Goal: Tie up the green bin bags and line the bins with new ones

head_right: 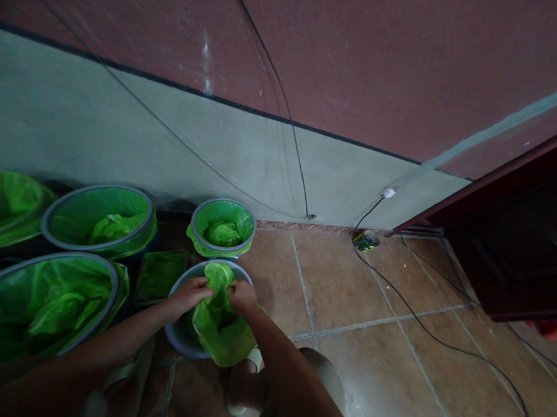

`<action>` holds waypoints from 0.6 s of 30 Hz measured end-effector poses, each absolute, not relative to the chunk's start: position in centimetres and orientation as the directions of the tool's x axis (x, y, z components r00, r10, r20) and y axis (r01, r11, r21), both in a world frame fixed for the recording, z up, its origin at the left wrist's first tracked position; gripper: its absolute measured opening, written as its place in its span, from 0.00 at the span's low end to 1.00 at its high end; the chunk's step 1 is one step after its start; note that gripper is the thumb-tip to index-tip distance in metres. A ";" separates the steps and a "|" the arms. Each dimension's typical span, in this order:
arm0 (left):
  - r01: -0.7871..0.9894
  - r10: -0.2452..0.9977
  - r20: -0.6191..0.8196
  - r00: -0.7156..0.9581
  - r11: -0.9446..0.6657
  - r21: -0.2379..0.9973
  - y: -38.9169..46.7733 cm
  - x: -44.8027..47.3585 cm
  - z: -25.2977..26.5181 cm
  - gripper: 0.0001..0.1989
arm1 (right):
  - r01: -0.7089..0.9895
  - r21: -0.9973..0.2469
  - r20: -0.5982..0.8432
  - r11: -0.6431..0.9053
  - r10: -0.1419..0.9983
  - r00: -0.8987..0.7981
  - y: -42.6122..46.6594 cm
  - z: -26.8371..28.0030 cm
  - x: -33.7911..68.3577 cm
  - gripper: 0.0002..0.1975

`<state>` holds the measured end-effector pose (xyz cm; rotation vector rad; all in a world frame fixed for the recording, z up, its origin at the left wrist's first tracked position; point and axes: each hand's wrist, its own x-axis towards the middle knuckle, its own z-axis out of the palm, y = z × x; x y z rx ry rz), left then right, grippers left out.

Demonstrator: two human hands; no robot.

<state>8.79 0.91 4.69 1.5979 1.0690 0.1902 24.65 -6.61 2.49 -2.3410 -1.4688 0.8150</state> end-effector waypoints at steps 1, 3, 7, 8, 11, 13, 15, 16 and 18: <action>0.589 0.743 -0.375 0.554 -0.031 0.808 1.3 8.7 4.9 0.02 | 0.717 -0.506 -0.307 -0.480 0.877 0.370 -6.4 2.7 25.0 0.11; 0.702 0.803 -0.297 0.517 -0.200 0.684 2.4 8.2 5.4 0.04 | 0.626 -0.582 -0.257 -0.520 0.847 0.465 -6.1 3.4 26.0 0.12; 0.816 0.871 -0.158 0.466 -0.354 0.457 4.6 6.9 6.9 0.09 | 0.330 -0.806 -0.188 -0.491 0.741 0.644 -6.0 5.4 28.0 0.15; 0.834 0.885 -0.132 0.446 -0.358 0.419 5.0 6.6 7.4 0.09 | 0.272 -0.842 -0.183 -0.467 0.720 0.670 -6.1 5.9 28.4 0.16; 0.875 0.923 -0.069 0.379 -0.333 0.352 5.8 6.2 8.7 0.10 | 0.165 -0.911 -0.154 -0.377 0.684 0.713 -6.4 7.0 29.1 0.17; 0.888 0.934 -0.049 0.355 -0.320 0.331 5.9 6.2 9.1 0.12 | 0.150 -0.919 -0.147 -0.365 0.668 0.730 -6.6 7.2 29.2 0.18; 0.897 0.933 -0.075 0.351 -0.312 0.313 5.6 6.2 8.8 0.15 | 0.204 -0.871 -0.154 -0.447 0.643 0.750 -6.8 7.2 29.3 0.18; 0.902 0.927 -0.116 0.356 -0.309 0.300 5.4 6.1 8.4 0.16 | 0.258 -0.819 -0.163 -0.512 0.639 0.751 -6.9 7.2 29.3 0.18; 0.913 0.897 -0.243 0.368 -0.299 0.278 5.0 5.9 7.2 0.19 | 0.383 -0.674 -0.202 -0.631 0.657 0.727 -7.1 6.9 29.4 0.17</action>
